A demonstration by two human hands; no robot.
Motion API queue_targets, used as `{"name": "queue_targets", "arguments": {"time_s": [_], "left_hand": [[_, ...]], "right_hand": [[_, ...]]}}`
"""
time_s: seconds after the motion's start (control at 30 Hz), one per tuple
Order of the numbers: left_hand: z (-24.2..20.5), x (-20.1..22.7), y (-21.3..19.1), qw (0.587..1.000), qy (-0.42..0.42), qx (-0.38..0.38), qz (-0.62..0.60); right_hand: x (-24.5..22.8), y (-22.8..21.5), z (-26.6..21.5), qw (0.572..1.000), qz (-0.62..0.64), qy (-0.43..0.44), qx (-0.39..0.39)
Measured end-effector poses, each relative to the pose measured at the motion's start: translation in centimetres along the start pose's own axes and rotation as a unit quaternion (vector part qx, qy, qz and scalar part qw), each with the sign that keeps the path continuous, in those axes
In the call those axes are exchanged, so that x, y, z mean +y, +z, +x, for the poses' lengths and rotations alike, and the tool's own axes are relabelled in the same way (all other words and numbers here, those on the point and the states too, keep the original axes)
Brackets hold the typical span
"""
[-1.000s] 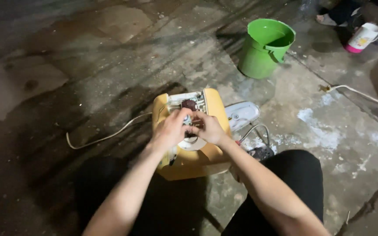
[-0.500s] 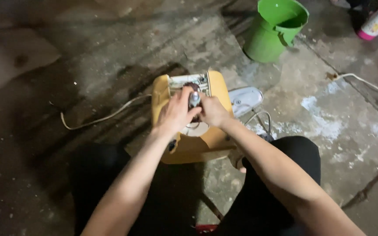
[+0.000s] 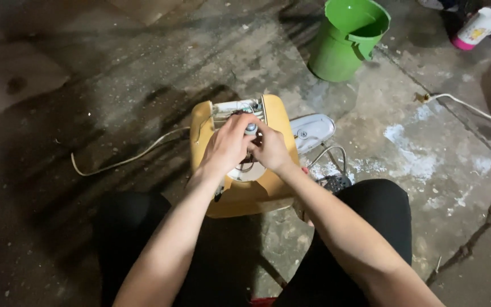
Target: The person is disassembling a small electrical appliance by removing screws with a screwdriver and detaching the outer casing and internal components.
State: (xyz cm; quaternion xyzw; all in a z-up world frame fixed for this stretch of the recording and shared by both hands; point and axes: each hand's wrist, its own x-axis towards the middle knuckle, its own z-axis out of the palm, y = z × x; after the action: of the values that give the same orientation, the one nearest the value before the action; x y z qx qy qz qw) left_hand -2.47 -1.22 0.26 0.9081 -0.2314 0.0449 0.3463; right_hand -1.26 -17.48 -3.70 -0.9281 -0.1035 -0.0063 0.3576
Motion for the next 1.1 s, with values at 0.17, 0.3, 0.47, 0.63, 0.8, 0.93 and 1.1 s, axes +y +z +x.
{"name": "queue_targets", "arguments": {"time_s": [0.17,0.3,0.47,0.63,0.8,0.93,1.1], "left_hand": [[0.8,-1.5,1.2,0.996,-0.019,0.091,0.005],[0.5,0.2,-1.1,0.997,-0.03,0.05,-0.048],[0.4,-0.6,-0.6,0.991,0.104,0.026,-0.08],[1.1,-2.4,1.1,0.995,0.057,0.072,-0.034],[1.0,-1.6,1.9,0.995,0.053,0.084,0.002],[0.4,2.2,-1.4,0.995,0.071,-0.043,-0.056],[0.4,3.2,-3.4,0.988,0.019,-0.139,-0.069]], "right_hand": [[2.9,2.3,0.8,0.999,-0.007,0.036,0.023],[2.2,1.4,0.8,1.0,0.02,0.018,0.0],[5.5,2.6,1.1,0.999,-0.004,-0.003,-0.039],[3.3,2.6,0.3,0.999,-0.017,0.021,-0.043],[7.6,7.0,1.0,0.996,-0.048,0.048,-0.05],[9.1,8.8,1.3,0.997,-0.061,0.024,-0.04],[10.9,10.6,2.2,0.997,-0.073,-0.004,-0.035]]}}
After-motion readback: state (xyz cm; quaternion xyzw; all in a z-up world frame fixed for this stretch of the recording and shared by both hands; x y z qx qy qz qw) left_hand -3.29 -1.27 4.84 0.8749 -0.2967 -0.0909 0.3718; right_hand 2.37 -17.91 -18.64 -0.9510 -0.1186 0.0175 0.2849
